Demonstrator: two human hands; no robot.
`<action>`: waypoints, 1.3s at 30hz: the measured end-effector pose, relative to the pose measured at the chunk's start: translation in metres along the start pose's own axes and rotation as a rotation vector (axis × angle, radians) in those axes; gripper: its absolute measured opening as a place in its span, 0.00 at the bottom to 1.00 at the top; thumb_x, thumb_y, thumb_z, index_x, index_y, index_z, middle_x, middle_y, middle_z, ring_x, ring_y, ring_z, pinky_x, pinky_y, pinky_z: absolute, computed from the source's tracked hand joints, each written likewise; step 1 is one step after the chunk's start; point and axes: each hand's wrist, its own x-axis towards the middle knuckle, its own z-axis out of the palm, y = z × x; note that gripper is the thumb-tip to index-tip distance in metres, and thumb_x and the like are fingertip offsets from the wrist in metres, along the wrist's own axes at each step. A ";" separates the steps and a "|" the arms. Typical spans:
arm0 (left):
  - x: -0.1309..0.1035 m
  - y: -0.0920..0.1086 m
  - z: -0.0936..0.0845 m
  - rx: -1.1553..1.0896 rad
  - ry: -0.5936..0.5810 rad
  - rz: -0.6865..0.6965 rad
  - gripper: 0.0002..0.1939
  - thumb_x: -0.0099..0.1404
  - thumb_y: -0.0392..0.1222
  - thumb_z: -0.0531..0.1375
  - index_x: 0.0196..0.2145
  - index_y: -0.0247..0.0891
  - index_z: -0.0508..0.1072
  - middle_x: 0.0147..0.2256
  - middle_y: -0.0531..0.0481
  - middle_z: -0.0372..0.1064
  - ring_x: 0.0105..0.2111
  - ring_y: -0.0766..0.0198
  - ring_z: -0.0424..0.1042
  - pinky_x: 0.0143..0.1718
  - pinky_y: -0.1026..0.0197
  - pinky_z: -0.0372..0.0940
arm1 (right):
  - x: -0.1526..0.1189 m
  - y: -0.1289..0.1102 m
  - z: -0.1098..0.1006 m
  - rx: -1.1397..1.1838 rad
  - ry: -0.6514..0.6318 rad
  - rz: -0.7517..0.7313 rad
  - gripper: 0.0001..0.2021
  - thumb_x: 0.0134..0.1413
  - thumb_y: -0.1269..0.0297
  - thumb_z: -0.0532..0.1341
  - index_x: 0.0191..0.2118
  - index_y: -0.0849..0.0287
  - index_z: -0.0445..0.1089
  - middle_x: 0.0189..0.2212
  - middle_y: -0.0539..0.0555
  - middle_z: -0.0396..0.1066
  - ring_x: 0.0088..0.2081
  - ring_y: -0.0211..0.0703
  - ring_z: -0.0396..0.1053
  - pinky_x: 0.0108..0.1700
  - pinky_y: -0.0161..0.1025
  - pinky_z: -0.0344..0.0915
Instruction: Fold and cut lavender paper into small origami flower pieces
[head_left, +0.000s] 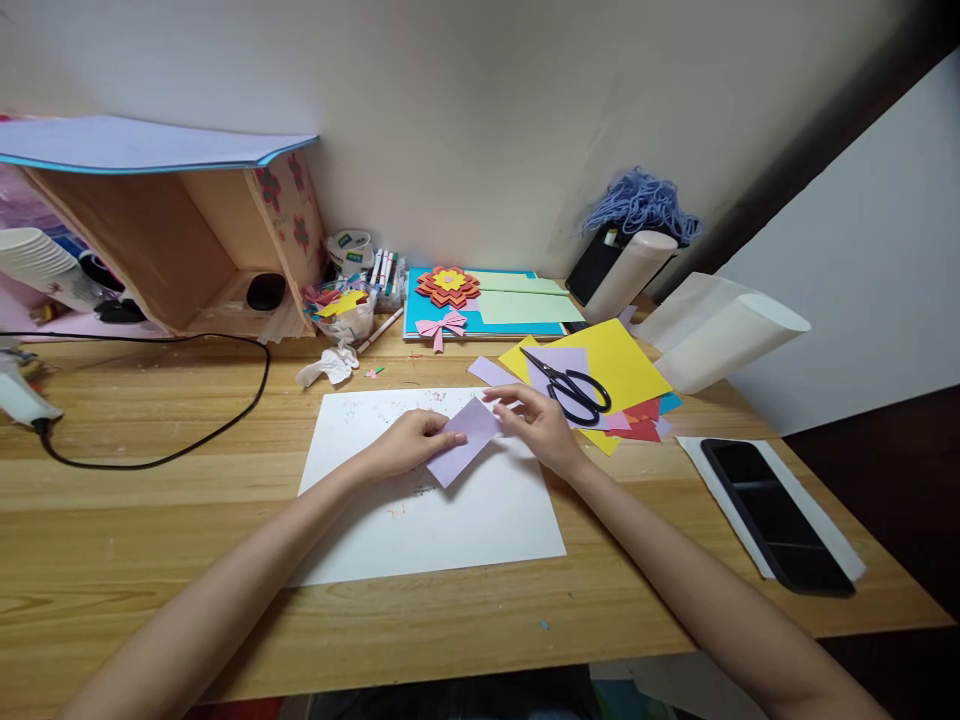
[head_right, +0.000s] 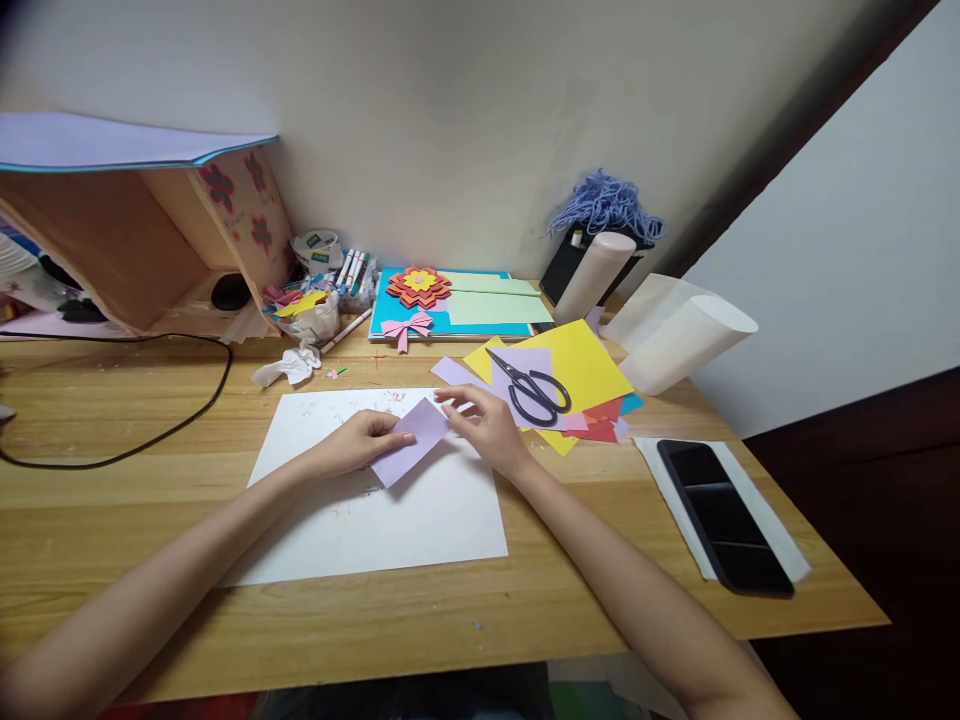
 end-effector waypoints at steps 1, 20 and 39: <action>0.000 0.000 0.000 0.009 -0.004 0.001 0.21 0.60 0.55 0.53 0.22 0.35 0.64 0.20 0.55 0.56 0.20 0.70 0.54 0.21 0.66 0.47 | -0.002 -0.003 0.002 -0.090 -0.015 -0.094 0.13 0.55 0.60 0.59 0.45 0.55 0.70 0.43 0.57 0.70 0.41 0.44 0.69 0.42 0.42 0.69; 0.001 -0.002 0.000 0.058 0.002 0.049 0.21 0.61 0.54 0.54 0.19 0.35 0.63 0.19 0.56 0.54 0.20 0.71 0.53 0.20 0.66 0.46 | -0.011 0.000 0.005 -0.345 -0.018 -0.373 0.12 0.55 0.67 0.60 0.46 0.55 0.68 0.33 0.53 0.72 0.34 0.42 0.70 0.39 0.41 0.68; -0.010 -0.018 0.016 0.894 0.235 0.658 0.10 0.62 0.32 0.50 0.35 0.38 0.70 0.34 0.48 0.71 0.31 0.65 0.67 0.32 0.62 0.56 | -0.001 -0.002 -0.025 -0.158 -0.539 -0.204 0.12 0.43 0.81 0.54 0.32 0.58 0.68 0.39 0.53 0.73 0.42 0.42 0.70 0.45 0.42 0.67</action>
